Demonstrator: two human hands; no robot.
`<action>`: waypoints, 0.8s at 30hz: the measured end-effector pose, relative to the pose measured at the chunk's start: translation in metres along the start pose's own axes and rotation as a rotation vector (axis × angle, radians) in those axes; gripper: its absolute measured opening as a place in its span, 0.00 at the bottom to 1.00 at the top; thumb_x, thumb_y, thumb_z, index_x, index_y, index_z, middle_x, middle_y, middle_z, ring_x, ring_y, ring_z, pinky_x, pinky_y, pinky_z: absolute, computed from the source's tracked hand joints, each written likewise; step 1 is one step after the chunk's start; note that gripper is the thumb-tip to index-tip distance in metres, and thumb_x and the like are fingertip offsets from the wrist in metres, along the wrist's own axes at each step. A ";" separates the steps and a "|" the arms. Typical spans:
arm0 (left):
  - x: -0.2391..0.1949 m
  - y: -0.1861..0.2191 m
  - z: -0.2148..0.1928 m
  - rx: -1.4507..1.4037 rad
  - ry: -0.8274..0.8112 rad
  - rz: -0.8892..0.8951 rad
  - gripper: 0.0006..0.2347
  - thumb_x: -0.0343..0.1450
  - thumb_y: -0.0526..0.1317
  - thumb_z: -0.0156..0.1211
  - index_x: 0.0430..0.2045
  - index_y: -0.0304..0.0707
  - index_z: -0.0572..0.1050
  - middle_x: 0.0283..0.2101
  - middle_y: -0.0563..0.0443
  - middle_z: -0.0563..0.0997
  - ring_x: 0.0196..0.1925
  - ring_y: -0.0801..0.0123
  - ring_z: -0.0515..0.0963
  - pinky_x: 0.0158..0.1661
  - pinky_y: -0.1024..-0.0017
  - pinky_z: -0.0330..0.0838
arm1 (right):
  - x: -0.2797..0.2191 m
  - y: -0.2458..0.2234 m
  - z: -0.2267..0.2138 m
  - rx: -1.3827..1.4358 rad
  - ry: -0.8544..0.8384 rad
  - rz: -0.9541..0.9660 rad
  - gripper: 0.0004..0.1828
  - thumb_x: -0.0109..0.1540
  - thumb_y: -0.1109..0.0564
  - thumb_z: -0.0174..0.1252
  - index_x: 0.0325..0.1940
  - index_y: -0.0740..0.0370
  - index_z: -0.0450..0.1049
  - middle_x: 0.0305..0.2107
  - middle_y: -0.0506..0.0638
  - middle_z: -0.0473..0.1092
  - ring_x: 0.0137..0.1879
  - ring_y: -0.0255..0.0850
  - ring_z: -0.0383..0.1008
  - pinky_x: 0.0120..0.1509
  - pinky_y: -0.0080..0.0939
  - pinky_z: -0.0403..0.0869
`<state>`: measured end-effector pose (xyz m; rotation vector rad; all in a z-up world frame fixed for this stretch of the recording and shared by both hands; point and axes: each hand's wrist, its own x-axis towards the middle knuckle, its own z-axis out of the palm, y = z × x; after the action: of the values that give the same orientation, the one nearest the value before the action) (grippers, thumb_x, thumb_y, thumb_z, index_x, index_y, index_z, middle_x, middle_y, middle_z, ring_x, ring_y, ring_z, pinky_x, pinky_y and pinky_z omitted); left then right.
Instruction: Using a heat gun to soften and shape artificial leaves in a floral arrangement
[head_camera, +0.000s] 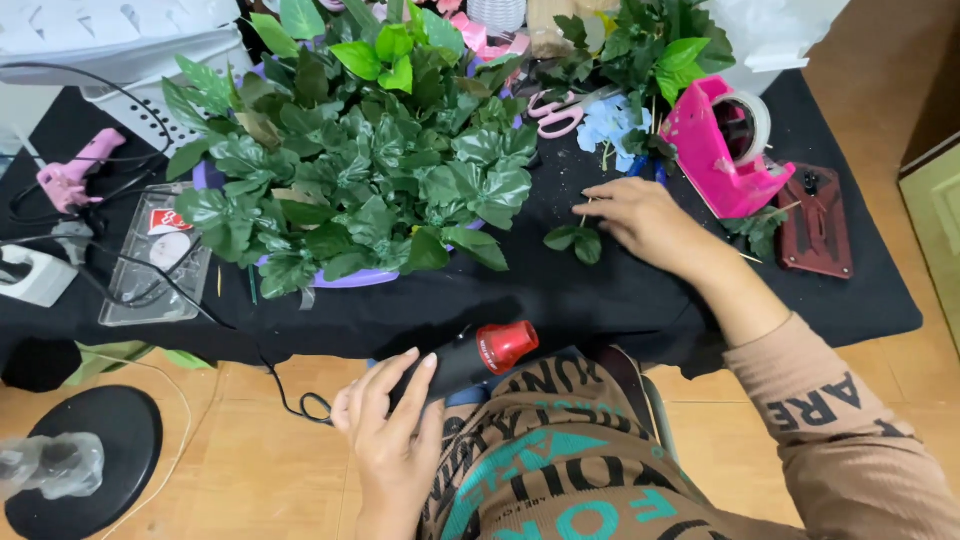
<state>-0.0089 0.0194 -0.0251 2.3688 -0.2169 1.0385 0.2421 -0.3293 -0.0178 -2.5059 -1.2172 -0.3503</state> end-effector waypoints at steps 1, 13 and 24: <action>-0.001 0.000 0.001 0.005 0.005 -0.001 0.18 0.67 0.30 0.64 0.50 0.49 0.79 0.55 0.50 0.80 0.55 0.59 0.79 0.55 0.61 0.57 | 0.001 0.002 0.009 0.000 0.001 -0.007 0.22 0.65 0.64 0.58 0.63 0.50 0.76 0.58 0.55 0.73 0.60 0.55 0.73 0.64 0.59 0.69; 0.028 0.017 -0.009 0.199 0.097 0.075 0.16 0.70 0.27 0.60 0.49 0.51 0.79 0.53 0.50 0.80 0.52 0.59 0.80 0.56 0.61 0.55 | 0.010 -0.055 0.061 0.410 0.388 -0.069 0.09 0.68 0.57 0.58 0.42 0.65 0.78 0.40 0.53 0.79 0.50 0.52 0.81 0.60 0.52 0.74; 0.027 0.012 0.016 0.341 0.069 0.108 0.17 0.73 0.29 0.62 0.53 0.55 0.78 0.53 0.52 0.80 0.50 0.60 0.80 0.55 0.60 0.55 | 0.002 -0.081 0.062 0.528 0.484 0.006 0.08 0.69 0.50 0.57 0.41 0.51 0.79 0.42 0.45 0.78 0.52 0.43 0.80 0.78 0.60 0.62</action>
<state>0.0160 0.0020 -0.0095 2.6411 -0.1538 1.2935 0.1840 -0.2566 -0.0584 -1.8345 -0.9507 -0.5175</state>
